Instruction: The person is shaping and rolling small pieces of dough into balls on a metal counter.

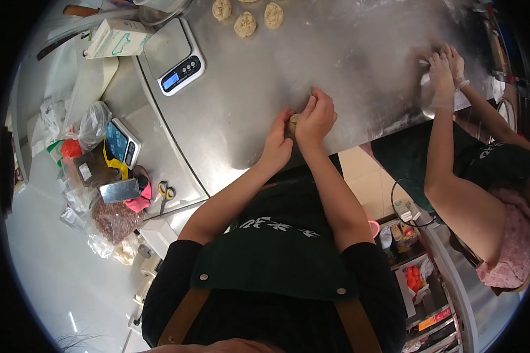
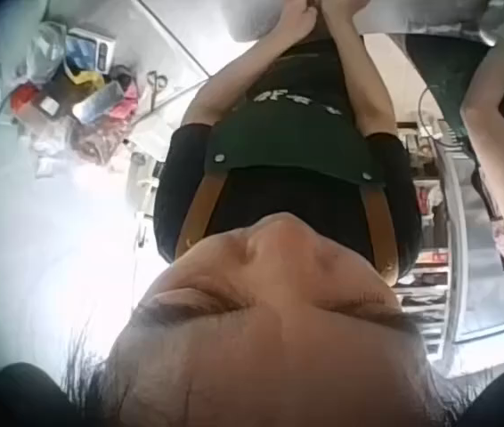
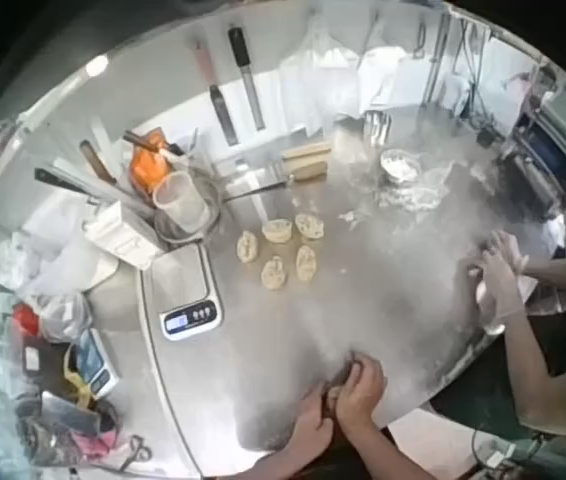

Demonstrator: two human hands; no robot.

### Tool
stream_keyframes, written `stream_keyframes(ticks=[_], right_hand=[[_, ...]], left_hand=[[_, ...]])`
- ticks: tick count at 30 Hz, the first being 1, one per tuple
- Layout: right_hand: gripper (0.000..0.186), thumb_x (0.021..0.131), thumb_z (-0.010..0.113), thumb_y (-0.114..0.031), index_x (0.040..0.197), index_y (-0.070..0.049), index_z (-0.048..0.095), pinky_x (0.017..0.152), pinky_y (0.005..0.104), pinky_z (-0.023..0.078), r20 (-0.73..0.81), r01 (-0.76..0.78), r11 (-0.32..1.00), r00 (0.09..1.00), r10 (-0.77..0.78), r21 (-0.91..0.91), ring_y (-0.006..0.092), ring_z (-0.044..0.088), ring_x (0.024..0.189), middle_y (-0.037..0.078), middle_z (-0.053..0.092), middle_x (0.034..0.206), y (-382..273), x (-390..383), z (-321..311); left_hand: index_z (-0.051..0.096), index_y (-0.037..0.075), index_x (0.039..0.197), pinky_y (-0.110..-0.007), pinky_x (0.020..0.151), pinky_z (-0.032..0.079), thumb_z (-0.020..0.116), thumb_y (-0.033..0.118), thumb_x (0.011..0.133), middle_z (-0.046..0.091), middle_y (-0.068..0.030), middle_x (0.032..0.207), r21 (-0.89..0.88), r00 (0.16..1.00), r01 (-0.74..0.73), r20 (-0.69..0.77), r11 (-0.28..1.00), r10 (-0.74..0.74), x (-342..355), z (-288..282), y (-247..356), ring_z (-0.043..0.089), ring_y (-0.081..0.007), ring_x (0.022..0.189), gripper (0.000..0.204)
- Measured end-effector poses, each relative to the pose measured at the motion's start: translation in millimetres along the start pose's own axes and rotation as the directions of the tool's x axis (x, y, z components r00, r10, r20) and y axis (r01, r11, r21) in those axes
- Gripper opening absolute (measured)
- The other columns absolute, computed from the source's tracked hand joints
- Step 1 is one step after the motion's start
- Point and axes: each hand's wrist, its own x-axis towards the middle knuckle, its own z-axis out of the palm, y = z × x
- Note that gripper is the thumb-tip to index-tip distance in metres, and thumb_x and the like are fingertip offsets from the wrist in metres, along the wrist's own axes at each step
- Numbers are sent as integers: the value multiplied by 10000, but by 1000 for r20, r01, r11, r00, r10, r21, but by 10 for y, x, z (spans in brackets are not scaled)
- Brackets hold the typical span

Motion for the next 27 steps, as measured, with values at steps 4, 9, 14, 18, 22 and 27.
stream_keyframes(ticks=[4,9,14,18,22,27], right_hand=[[221,863,517,-97,1074,-67,578,827,411,382,-43,-30,1000,999,30,-4,273,564,978,80,612,1034,-14,-119,-25],[227,860,495,-82,1071,-59,577,832,412,381,-81,-11,995,997,3,-97,281,559,991,88,610,1036,244,-236,-71],[237,873,471,-95,1081,-49,576,854,415,370,-18,-3,1000,1000,3,-9,296,553,1000,108,606,1048,298,-318,-114],[226,883,478,-112,1073,-42,579,862,411,368,-21,154,988,988,-154,31,299,551,997,116,603,1044,190,-170,-140],[215,895,487,-122,1072,-41,579,854,411,373,-68,269,963,961,-267,21,293,557,981,115,603,1035,13,127,-62],[195,873,516,-104,1046,-49,585,820,418,374,-57,88,994,995,-84,70,292,555,959,102,603,1024,-137,83,59]], left_hand=[[171,-13,1439,-399,1135,210,340,-159,676,246,-200,1449,66,993,-84,-74,994,89,-321,155,99,251,-310,1368,795],[245,-26,1405,-397,1123,228,371,-141,669,314,-222,1402,234,989,-46,-124,971,76,-223,118,101,309,-330,1323,755],[285,-26,1387,-399,1109,243,373,-133,662,375,-221,1354,221,992,-125,34,967,120,-178,94,152,348,-329,1285,738],[298,-17,1384,-386,1091,268,368,-131,658,390,-211,1335,124,969,-221,-84,967,232,-201,78,259,373,-319,1258,738],[280,-26,1390,-381,1087,274,358,-135,653,377,-207,1342,193,944,-275,-130,942,303,30,5,286,369,-321,1259,749],[265,-42,1389,-388,1091,263,355,-128,668,362,-209,1352,179,924,-283,-211,942,318,-90,115,227,357,-326,1264,732]])
